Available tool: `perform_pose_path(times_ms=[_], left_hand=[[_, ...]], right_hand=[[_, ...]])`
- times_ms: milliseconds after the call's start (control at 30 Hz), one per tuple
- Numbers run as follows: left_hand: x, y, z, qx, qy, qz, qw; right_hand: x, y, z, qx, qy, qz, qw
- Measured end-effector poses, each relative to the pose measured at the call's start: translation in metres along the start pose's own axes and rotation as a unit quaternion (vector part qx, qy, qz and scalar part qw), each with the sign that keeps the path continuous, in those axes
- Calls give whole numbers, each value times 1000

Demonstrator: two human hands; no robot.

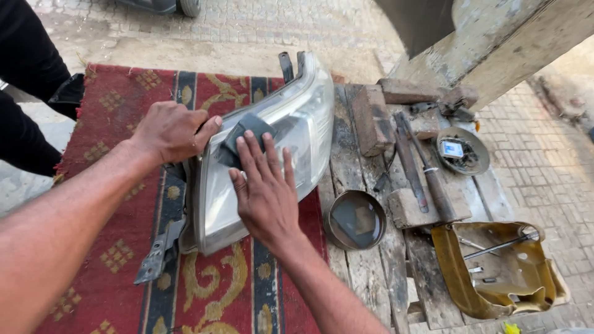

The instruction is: The person scrubs the surface of a car headlight with a dark abrasive pad. The headlight is placed on a patterned rug on a wooden workbench. The person uses their right hand to scrub the headlight while holding it steady with their left hand.

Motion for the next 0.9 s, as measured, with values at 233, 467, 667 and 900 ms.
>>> perform_pose_path(times_ms=[233, 467, 667, 900], left_hand=[[3, 1, 16, 12, 16, -44, 999], [11, -5, 38, -51, 8, -103, 993], [6, -4, 35, -68, -15, -107, 992], [13, -8, 34, -21, -22, -145, 989]], right_hand=[[-33, 43, 15, -103, -33, 17, 994], [-111, 99, 10, -43, -16, 21, 999], [-106, 95, -18, 30, 6, 41, 999], [-217, 174, 41, 43, 90, 44, 994]])
Point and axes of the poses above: each hand's wrist, its own y-axis towards the middle knuckle, its own z-axis out of the palm, x = y × z, the point moved 2 cm from there along y, towards the middle knuckle, and after that the axes turned 3 degrees about -x, right-handed, at the moved point
